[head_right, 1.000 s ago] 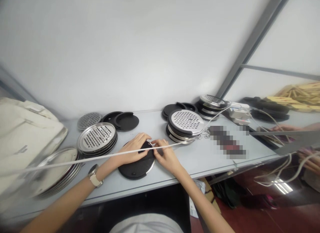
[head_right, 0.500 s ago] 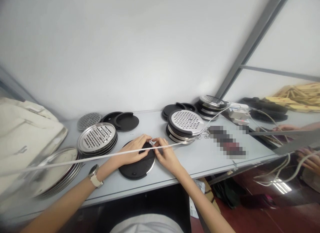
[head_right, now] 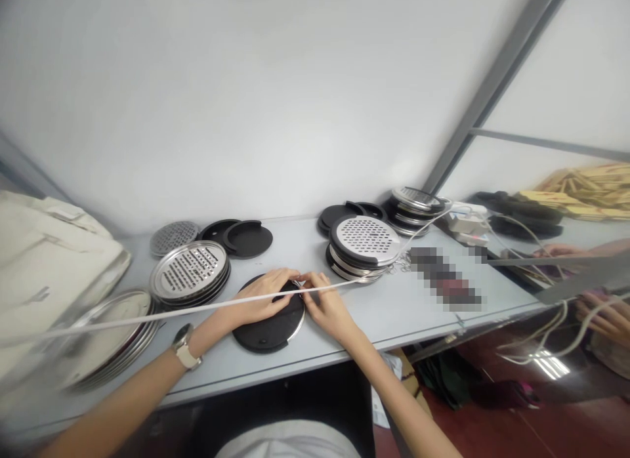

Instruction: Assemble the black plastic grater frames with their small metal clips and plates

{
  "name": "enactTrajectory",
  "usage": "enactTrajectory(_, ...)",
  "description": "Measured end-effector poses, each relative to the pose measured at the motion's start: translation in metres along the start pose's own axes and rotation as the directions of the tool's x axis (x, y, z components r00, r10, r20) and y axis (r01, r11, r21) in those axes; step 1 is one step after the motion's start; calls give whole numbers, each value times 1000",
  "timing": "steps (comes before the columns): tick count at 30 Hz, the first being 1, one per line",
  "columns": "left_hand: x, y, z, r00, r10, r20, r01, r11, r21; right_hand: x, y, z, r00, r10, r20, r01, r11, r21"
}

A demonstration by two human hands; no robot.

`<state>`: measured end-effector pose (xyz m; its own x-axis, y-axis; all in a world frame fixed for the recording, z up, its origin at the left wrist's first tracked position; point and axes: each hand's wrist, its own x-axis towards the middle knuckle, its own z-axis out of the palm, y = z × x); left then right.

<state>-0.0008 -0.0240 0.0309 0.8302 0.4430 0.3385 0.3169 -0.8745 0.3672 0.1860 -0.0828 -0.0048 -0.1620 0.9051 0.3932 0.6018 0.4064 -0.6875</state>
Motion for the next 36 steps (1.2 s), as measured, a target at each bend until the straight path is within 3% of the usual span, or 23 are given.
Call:
enactTrajectory(21,-3,-5,7,999,13,-30,-11,999,41,1,-1,3,1000,-19,-22,15,987,-162)
enactTrajectory(36,-1,-3,4,1000,-13,-5,14,999,50,4,-2,3,999,-49,0,48,983,-178)
